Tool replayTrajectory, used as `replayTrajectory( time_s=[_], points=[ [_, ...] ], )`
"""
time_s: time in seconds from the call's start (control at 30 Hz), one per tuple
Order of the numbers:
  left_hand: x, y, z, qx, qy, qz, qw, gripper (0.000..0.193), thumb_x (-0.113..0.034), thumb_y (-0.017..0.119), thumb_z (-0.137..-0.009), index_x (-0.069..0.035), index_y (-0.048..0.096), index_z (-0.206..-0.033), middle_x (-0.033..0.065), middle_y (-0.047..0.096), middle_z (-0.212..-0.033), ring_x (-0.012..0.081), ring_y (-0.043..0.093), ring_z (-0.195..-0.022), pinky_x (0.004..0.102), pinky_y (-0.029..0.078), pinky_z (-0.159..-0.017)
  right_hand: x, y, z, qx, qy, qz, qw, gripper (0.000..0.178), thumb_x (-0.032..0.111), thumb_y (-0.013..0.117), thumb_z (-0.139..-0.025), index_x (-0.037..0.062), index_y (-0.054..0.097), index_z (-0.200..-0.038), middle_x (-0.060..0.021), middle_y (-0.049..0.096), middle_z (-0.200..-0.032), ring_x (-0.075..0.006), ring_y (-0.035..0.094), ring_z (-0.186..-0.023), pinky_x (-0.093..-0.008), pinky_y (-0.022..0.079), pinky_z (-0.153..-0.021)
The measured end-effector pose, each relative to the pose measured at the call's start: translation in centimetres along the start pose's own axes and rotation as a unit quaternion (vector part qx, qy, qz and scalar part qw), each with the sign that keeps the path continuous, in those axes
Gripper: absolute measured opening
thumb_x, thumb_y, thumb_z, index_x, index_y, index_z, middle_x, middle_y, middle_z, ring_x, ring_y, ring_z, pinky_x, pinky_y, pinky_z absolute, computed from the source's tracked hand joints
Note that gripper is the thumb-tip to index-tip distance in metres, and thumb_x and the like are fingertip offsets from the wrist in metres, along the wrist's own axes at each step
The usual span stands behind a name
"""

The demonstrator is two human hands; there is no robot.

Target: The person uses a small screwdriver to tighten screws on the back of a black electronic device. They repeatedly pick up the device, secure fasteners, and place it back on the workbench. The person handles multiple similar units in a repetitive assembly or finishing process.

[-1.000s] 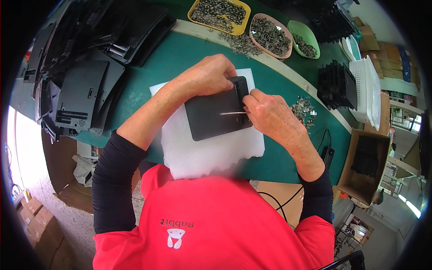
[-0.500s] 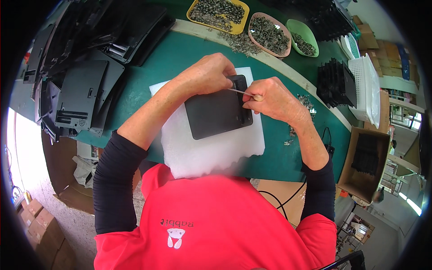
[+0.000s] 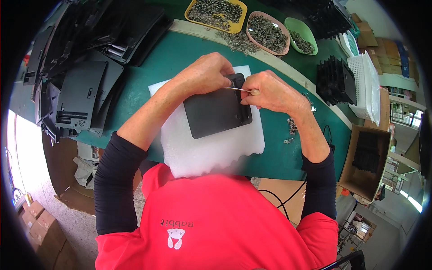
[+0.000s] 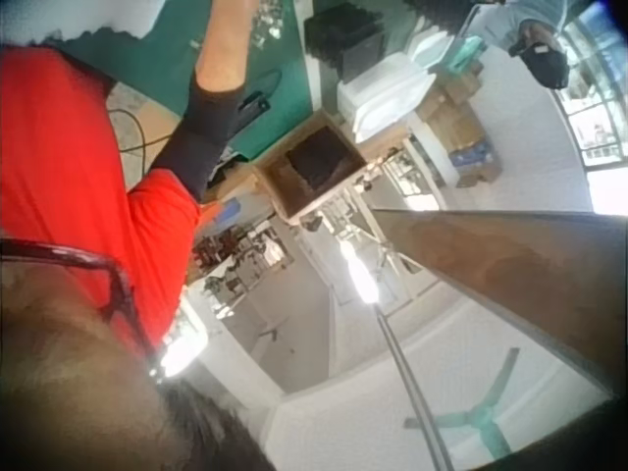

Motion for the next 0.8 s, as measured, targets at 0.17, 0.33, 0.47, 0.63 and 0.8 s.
replayTrajectory(
  time_s=[0.17,0.33,0.47,0.63,0.8],
  points=[
    [-0.1,0.2,-0.2,0.008,0.007,-0.001,1.0,0.031,-0.009,0.069,-0.079,0.001,0.071,-0.108,0.0128,0.072,-0.091,0.0222,0.065,-0.082,0.0352,0.052,-0.076,0.1,0.7,2.1,-0.13,-0.153,0.039,0.979,0.011,0.01,0.064,-0.084,-0.0001,0.061,-0.081,-0.0151,0.061,-0.085,-0.037,0.061,-0.074,-0.042,0.05,-0.062],
    [-0.1,0.0,-0.2,0.002,-0.001,0.019,1.0,0.032,-0.008,0.067,-0.072,-0.001,0.074,-0.102,0.0198,0.072,-0.092,0.0302,0.069,-0.086,0.039,0.055,-0.076,1.2,1.2,2.6,-0.129,-0.115,0.118,0.978,0.008,0.006,0.063,-0.086,0.0013,0.057,-0.088,-0.0147,0.058,-0.087,-0.0386,0.061,-0.075,-0.0448,0.05,-0.061],
    [-0.1,-0.1,-0.3,0.005,-0.003,0.015,1.0,0.032,-0.008,0.068,-0.071,0.0,0.074,-0.102,0.0195,0.071,-0.091,0.0298,0.069,-0.085,0.0386,0.055,-0.076,1.4,0.9,2.7,-0.131,-0.101,0.126,0.978,0.008,0.005,0.062,-0.086,0.0011,0.056,-0.088,-0.015,0.058,-0.087,-0.0389,0.061,-0.076,-0.0455,0.05,-0.061],
    [-0.2,0.0,-0.4,0.015,0.003,0.014,1.0,0.031,-0.009,0.068,-0.075,0.002,0.072,-0.104,0.0138,0.071,-0.087,0.0216,0.065,-0.08,0.0343,0.052,-0.073,1.0,0.9,2.7,-0.132,-0.108,0.122,0.978,0.007,0.004,0.062,-0.086,0.0009,0.056,-0.088,-0.015,0.058,-0.086,-0.0388,0.061,-0.074,-0.0449,0.05,-0.061],
    [-0.1,0.1,-0.5,0.022,0.006,0.017,1.0,0.03,-0.009,0.068,-0.075,0.002,0.072,-0.102,0.0139,0.071,-0.086,0.0216,0.066,-0.079,0.0339,0.052,-0.072,1.4,1.5,2.8,-0.138,-0.129,0.132,0.973,0.007,0.002,0.061,-0.085,0.001,0.055,-0.087,-0.0139,0.057,-0.085,-0.0371,0.061,-0.071,-0.0429,0.05,-0.058]
  ],
)
Point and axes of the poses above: each hand's wrist, its own z-axis away from the middle knuckle, its own y-axis out of the palm, x = y × z, the point moved 8 cm from there along -z, towards the middle knuckle
